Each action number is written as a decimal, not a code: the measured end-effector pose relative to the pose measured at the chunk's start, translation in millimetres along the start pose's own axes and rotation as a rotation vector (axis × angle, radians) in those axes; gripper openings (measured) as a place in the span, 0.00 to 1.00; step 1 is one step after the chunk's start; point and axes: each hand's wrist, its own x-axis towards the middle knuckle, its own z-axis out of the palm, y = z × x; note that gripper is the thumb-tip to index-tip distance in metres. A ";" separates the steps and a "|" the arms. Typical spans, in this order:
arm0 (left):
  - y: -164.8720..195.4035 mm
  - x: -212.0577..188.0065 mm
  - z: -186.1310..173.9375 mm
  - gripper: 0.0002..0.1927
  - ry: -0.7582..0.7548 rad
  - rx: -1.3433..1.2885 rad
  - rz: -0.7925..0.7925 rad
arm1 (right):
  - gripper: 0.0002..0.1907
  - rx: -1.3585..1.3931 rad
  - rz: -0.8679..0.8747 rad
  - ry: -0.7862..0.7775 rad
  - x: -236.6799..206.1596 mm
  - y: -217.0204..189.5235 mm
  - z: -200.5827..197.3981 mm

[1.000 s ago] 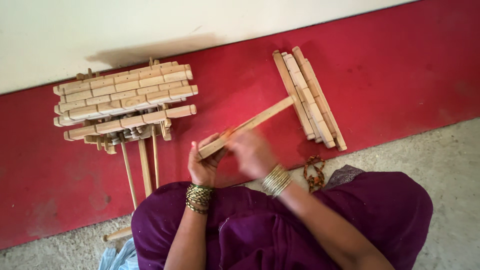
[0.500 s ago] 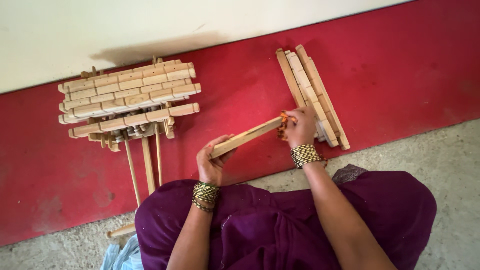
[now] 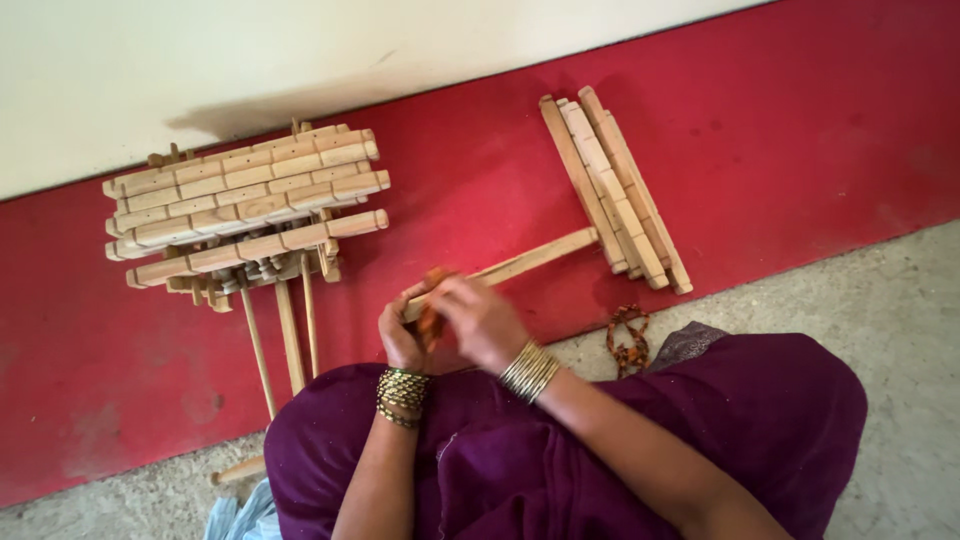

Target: The person sits on the floor and rubs a small wooden piece with a cloth, then places it on a stack. They repeat this process with additional pieces from a nearby pile.

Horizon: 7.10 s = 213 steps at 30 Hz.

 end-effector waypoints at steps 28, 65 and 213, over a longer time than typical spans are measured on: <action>16.8 -7.1 29.5 0.30 0.196 0.026 -0.014 | 0.06 -0.218 0.254 0.208 -25.2 89.7 15.9; 69.9 -4.1 24.2 0.21 0.124 0.183 -0.183 | 0.06 -0.237 0.368 0.187 -12.9 131.0 -11.2; 32.3 -38.2 11.5 0.43 0.019 0.006 -0.221 | 0.10 -0.245 0.581 0.141 -29.2 135.3 -41.4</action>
